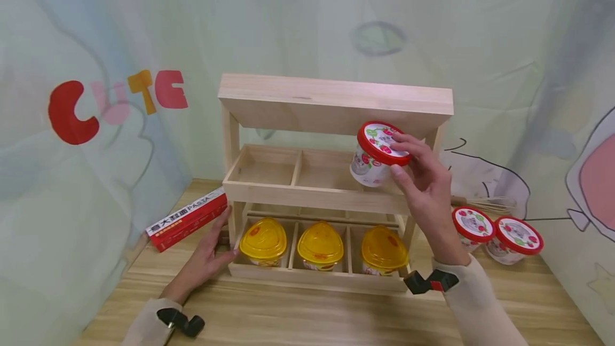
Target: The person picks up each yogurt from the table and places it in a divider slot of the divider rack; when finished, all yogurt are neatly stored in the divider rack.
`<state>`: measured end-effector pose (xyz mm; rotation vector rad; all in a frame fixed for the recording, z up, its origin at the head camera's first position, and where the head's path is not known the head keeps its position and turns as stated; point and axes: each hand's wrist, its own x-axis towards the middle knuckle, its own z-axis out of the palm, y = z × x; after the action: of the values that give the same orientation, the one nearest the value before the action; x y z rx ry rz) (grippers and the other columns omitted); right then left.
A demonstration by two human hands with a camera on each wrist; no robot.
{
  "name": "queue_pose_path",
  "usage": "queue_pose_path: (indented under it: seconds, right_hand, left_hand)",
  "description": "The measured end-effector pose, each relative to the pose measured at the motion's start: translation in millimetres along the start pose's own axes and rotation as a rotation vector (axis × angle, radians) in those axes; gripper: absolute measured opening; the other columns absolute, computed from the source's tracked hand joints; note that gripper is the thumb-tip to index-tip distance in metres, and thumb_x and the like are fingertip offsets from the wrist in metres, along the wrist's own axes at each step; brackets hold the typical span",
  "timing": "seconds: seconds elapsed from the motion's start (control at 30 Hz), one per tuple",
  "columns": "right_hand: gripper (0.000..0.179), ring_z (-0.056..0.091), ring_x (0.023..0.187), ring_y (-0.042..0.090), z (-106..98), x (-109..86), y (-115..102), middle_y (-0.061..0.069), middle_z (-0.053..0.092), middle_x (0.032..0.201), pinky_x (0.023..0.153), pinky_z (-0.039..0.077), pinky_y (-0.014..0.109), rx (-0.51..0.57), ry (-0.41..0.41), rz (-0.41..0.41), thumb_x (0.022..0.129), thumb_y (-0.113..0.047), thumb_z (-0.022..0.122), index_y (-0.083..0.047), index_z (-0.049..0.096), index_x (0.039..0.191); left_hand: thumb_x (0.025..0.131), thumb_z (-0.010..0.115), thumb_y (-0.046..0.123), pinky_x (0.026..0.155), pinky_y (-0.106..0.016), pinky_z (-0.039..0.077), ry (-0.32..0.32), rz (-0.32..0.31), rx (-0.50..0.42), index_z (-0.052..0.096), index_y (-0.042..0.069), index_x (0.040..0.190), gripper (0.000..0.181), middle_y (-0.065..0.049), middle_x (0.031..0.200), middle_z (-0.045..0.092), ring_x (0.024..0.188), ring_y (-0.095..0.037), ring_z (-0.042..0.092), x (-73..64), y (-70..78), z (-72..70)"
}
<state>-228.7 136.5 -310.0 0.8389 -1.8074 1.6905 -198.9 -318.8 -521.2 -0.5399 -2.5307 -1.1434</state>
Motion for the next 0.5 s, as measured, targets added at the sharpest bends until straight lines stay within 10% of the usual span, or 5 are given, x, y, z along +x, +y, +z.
queue_pose_path:
  seconds: [0.5]
  right_hand:
    - [0.041,0.053,0.147,0.027,28,12.8,6,0.015,0.055,0.159,0.113,0.049,0.019,0.027,-0.099,0.008,0.101,0.006,0.059,0.007,0.059,0.141]
  left_hand:
    - [0.093,0.076,0.011,0.101,-0.038,0.059,-0.013,0.000,-0.032,0.010,0.022,0.174,0.105,-0.027,0.162,0.045,0.125,-0.039,0.065,-1.3,-1.9,-1.2]
